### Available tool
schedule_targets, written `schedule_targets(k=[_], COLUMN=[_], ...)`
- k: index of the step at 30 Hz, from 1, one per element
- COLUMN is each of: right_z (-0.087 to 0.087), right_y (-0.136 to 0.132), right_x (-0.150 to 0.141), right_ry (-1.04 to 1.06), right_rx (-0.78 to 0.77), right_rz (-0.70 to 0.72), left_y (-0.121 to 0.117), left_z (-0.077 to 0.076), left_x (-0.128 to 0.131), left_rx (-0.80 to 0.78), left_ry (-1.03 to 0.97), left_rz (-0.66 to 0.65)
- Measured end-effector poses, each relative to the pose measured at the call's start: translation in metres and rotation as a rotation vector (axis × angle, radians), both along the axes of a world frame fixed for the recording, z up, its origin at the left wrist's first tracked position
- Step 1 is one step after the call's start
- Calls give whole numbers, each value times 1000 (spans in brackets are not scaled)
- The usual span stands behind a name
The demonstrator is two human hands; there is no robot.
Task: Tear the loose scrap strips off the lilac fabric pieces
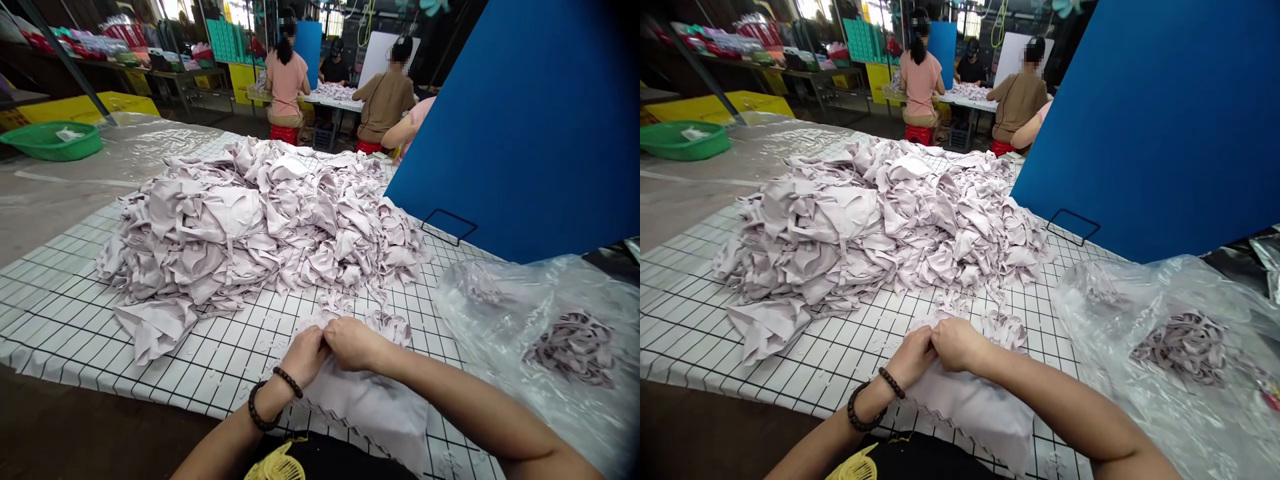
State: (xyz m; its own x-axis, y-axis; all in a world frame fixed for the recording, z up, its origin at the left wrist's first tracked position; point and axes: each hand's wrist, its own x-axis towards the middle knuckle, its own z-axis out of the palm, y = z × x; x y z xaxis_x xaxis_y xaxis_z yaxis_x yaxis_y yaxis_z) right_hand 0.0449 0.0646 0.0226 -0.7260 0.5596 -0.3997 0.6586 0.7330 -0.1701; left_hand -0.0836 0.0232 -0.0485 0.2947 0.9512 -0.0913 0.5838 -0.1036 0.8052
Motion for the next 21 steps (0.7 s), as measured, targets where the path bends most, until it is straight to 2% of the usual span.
schedule_targets(k=[3,5,9,14,18,21], right_z=[0,3,10,10,10,13], right_y=[2,5,17,29,28,23], right_x=[4,6,12,24,29,27], right_ry=[-49,-64,-69,46,78,57], right_rx=[58,52,-64,-198,-209,-153], right_rz=[118,119,36,-92,-100,-63], left_y=[1,1,1,2,4,3], left_z=[2,2,1,0,1,1], left_x=[1,2,0,-3,-4,-4], left_rx=[3,13,21,7,-3,13], left_ry=[-2,-7,-45,-58,-43,-27], left_rz=[-7,-8,14,15,-31,-59])
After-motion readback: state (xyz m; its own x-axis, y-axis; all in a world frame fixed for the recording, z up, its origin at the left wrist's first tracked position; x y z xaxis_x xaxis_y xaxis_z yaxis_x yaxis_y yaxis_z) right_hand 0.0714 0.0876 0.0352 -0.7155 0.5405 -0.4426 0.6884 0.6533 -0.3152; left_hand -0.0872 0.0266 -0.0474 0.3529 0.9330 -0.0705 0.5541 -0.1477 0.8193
